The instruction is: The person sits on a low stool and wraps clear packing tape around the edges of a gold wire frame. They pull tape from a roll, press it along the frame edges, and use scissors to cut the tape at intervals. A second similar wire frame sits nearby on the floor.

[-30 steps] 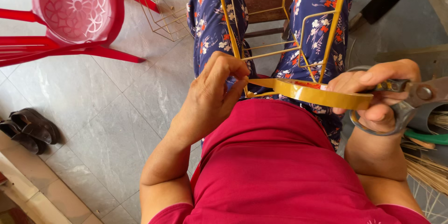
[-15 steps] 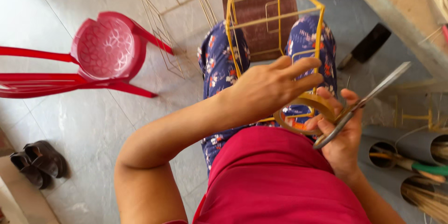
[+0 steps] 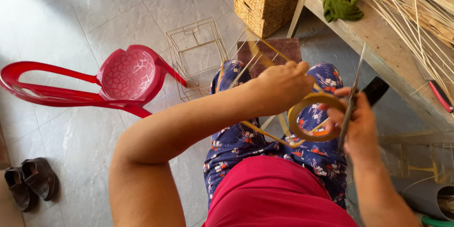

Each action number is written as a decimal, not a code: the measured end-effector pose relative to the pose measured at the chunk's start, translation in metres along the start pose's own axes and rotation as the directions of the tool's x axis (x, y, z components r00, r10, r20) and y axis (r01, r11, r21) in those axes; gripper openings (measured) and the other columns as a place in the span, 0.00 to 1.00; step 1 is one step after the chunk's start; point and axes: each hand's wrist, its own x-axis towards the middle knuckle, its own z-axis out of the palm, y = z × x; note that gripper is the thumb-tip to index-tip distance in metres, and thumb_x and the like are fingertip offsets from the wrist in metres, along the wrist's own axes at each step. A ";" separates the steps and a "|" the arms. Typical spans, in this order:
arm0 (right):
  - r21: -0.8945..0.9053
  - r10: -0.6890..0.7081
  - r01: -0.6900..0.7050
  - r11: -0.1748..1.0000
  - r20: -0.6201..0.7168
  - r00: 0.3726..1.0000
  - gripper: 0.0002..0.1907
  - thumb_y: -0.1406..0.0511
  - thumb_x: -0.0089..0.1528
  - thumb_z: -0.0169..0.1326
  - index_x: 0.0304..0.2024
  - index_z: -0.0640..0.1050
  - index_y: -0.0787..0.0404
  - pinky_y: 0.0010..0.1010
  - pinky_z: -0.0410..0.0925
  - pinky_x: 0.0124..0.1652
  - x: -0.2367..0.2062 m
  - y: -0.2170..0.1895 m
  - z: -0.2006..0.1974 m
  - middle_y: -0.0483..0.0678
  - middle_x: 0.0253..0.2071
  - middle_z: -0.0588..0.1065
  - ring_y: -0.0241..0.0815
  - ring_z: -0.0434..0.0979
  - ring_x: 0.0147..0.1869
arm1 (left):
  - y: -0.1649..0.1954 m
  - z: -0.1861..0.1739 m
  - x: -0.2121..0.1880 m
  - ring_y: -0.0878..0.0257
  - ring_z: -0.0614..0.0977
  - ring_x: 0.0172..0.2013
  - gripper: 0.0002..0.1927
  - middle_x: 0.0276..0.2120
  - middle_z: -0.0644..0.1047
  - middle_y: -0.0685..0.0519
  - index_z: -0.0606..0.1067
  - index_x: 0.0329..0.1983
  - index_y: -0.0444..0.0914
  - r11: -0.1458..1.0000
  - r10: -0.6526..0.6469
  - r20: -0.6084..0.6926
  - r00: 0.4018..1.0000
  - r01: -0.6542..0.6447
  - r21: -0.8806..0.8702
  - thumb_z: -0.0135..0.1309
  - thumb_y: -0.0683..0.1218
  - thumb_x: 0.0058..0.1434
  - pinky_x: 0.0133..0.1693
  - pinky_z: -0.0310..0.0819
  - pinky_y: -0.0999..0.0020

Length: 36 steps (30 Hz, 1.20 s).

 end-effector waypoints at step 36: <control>-0.669 0.000 0.718 -0.195 0.732 0.682 0.28 0.67 0.50 0.61 0.54 0.77 0.45 0.43 0.73 0.34 0.131 -0.152 0.116 0.49 0.33 0.81 0.52 0.82 0.35 | 0.034 0.084 -0.064 0.73 0.72 0.41 0.08 0.47 0.72 0.57 0.70 0.43 0.36 0.067 -0.731 -0.185 0.656 -0.202 -0.977 0.49 0.31 0.67 0.44 0.69 0.77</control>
